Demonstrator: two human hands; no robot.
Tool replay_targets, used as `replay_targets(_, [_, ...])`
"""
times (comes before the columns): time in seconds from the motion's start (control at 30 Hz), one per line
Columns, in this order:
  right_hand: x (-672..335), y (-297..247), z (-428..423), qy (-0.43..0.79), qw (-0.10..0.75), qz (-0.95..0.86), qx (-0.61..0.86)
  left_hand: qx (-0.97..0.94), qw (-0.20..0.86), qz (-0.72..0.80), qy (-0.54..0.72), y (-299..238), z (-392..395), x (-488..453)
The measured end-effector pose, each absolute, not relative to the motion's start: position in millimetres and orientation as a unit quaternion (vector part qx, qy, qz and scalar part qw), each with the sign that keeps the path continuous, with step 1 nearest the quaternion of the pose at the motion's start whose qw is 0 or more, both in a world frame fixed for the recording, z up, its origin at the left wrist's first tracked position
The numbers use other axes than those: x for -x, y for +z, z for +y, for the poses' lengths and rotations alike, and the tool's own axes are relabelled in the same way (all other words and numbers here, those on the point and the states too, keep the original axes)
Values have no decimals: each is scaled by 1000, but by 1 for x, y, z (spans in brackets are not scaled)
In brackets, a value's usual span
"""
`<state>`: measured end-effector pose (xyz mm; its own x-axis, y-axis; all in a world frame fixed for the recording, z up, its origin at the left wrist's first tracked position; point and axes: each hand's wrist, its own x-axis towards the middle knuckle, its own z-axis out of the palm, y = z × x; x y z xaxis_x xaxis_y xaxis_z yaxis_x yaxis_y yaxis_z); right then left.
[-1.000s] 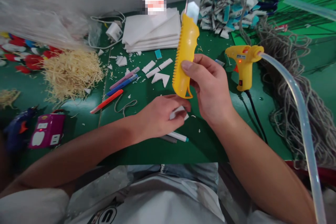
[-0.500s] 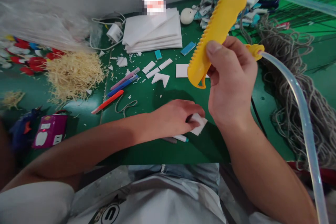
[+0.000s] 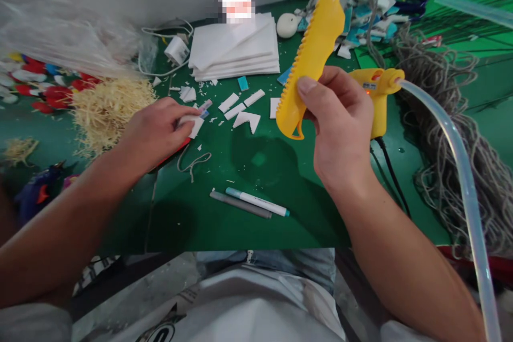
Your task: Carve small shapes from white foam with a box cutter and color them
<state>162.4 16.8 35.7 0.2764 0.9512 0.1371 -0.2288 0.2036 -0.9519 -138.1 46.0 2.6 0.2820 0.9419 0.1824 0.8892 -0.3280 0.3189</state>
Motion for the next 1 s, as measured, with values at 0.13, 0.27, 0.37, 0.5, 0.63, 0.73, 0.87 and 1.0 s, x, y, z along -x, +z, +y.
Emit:
replay_targets(0.13, [-161,37,15,478,648,-386,450,-772,201,566,207,9,41,125])
replay_targets(0.27, [-162,34,15,488,609,-416,467,-705,382,543,251,6,31,91])
replay_targets(0.37, [-161,33,15,506,587,-416,476,-722,418,508,217,1,25,73])
replay_targets(0.5, [-160,33,14,522,563,-423,481,-806,214,491,254,3,18,68])
replay_targets(0.63, [-159,32,11,569,467,-482,476,-793,72,513,319,8,6,73])
replay_targets(0.73, [-155,31,6,632,355,-519,453,-827,23,478,295,5,-2,73])
replay_targets(0.87, [-148,30,0,669,256,-564,411,-880,-20,400,254,-2,-5,72])
replay_targets(1.0, [-149,25,-1,610,240,-626,423,-852,-25,439,283,2,-4,77])
